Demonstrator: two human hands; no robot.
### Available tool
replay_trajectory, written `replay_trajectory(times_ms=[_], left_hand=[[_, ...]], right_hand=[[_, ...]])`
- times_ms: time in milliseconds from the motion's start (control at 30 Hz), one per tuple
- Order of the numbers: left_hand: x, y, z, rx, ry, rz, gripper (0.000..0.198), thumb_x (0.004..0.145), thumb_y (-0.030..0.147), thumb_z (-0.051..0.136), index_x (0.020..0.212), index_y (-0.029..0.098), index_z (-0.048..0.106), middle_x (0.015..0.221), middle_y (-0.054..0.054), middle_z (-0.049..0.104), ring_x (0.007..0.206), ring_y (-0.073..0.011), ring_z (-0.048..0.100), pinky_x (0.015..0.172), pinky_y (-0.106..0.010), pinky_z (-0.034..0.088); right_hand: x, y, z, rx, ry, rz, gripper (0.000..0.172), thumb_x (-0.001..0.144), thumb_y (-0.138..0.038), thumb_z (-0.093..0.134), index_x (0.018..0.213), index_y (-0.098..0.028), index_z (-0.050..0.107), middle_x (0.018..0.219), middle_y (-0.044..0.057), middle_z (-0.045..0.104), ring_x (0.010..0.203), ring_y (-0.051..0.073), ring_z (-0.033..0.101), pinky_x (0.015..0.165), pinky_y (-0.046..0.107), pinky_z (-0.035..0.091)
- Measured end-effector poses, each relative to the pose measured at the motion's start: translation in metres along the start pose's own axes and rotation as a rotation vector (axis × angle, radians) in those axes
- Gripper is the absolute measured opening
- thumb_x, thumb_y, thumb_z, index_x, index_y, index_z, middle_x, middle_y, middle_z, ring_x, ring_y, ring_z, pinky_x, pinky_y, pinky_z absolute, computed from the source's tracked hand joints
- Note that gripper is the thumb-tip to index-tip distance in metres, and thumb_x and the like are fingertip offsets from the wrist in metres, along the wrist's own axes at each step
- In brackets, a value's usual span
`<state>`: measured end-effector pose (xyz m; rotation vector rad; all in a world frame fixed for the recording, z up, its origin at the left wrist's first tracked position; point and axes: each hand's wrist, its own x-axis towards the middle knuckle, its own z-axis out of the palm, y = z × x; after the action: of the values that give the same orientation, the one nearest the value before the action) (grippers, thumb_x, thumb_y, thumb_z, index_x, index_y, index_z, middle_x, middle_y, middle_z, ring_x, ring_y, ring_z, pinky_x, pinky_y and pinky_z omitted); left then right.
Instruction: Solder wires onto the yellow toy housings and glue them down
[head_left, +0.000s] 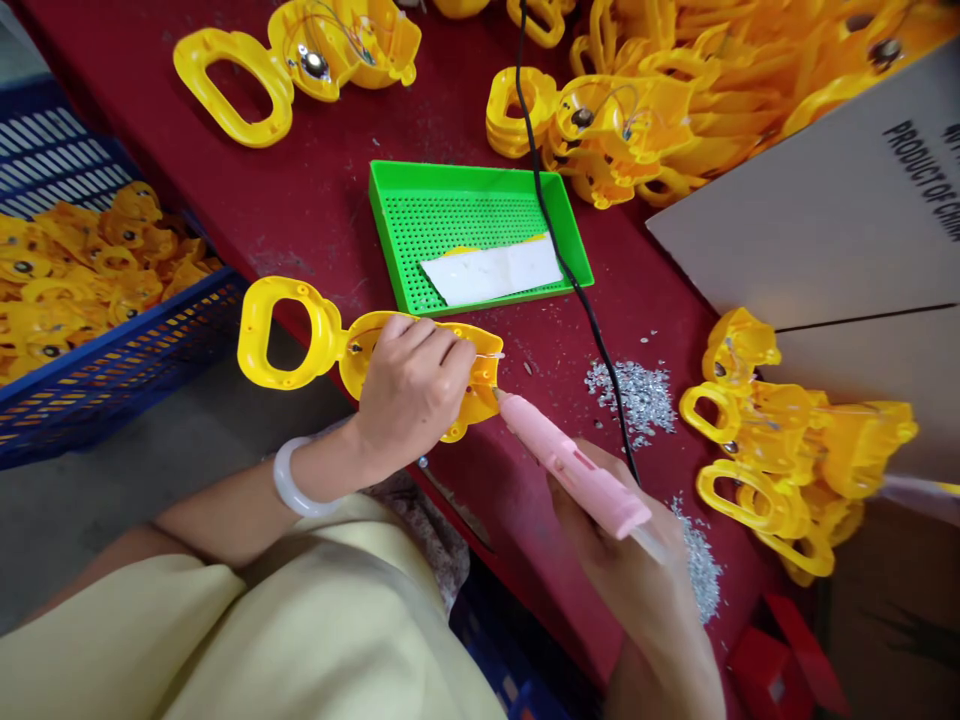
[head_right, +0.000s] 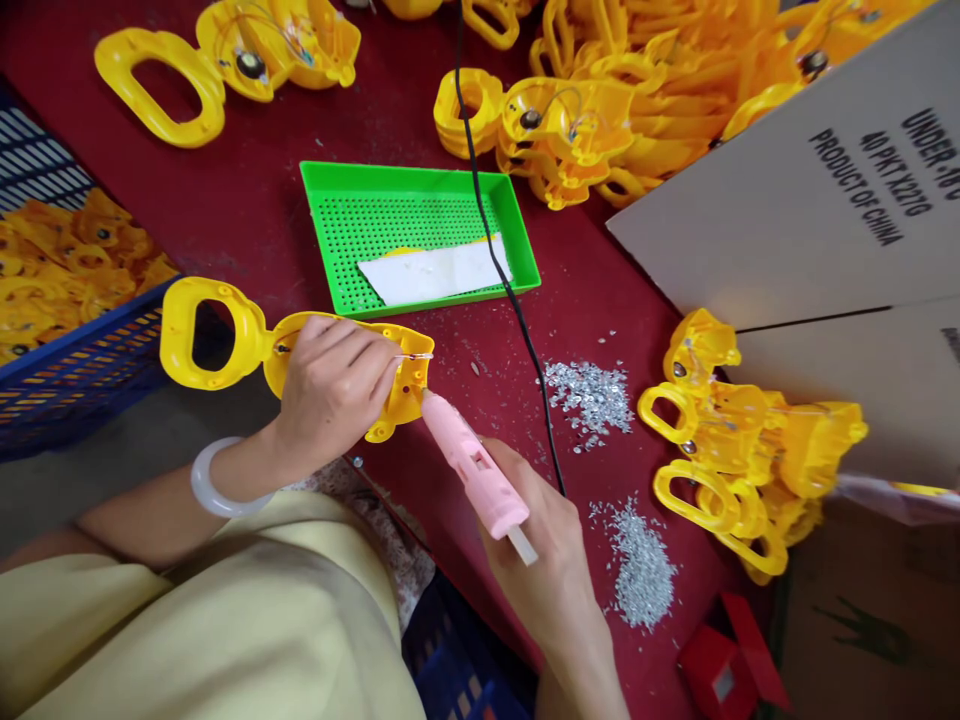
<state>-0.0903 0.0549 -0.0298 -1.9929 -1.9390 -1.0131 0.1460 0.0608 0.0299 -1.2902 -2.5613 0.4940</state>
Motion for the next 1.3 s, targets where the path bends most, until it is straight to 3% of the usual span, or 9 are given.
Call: replay_trajectory(times_ms=[333,633,967,1133,1300], left_hand=[[-0.001,0.0,0.001,-0.001,-0.013,-0.011,0.026,0.094,0.015,0.044,0.071,0.018,0.056,0.072,-0.003,0.064,0.073,-0.0198,0.058,0.069,-0.037,0.038],[-0.001,0.0,-0.002,-0.025,-0.039,-0.012,0.025,0.095,0.015,0.045,0.073,0.017,0.057,0.075,-0.004,0.065,0.075,-0.0199,0.058,0.069,-0.037,0.036],[-0.001,0.0,0.0,-0.026,-0.016,-0.011,0.025,0.094,0.015,0.045,0.073,0.017,0.058,0.074,-0.004,0.066,0.074,-0.0206,0.058,0.069,-0.038,0.037],[-0.001,0.0,0.0,-0.011,0.007,-0.011,0.024,0.094,0.015,0.046,0.072,0.016,0.057,0.072,-0.004,0.065,0.073,-0.0208,0.058,0.069,-0.037,0.037],[-0.001,0.001,0.002,-0.021,0.018,-0.015,0.024,0.092,0.013,0.047,0.071,0.017,0.056,0.071,-0.004,0.064,0.072,-0.02,0.058,0.068,-0.037,0.038]], right_hand=[[-0.001,-0.002,-0.001,-0.075,0.064,0.015,0.03,0.087,-0.022,0.058,0.116,-0.026,0.059,0.102,0.004,0.073,0.081,0.02,0.072,0.067,0.025,0.056],[0.004,0.003,0.002,-0.001,0.015,0.077,0.03,0.086,-0.023,0.057,0.115,-0.024,0.062,0.098,0.004,0.073,0.075,0.017,0.07,0.067,0.024,0.055],[0.005,0.0,0.005,0.209,-0.027,0.253,0.025,0.082,-0.032,0.062,0.103,-0.019,0.067,0.09,0.008,0.073,0.067,0.019,0.066,0.06,0.029,0.053],[0.003,-0.005,0.006,0.248,-0.044,0.355,0.019,0.082,-0.034,0.063,0.089,-0.018,0.069,0.074,0.005,0.07,0.061,0.017,0.062,0.057,0.028,0.05],[0.002,-0.01,-0.001,0.55,-0.129,0.387,0.016,0.081,-0.031,0.064,0.089,-0.019,0.07,0.067,0.003,0.069,0.049,0.012,0.054,0.043,0.022,0.043]])
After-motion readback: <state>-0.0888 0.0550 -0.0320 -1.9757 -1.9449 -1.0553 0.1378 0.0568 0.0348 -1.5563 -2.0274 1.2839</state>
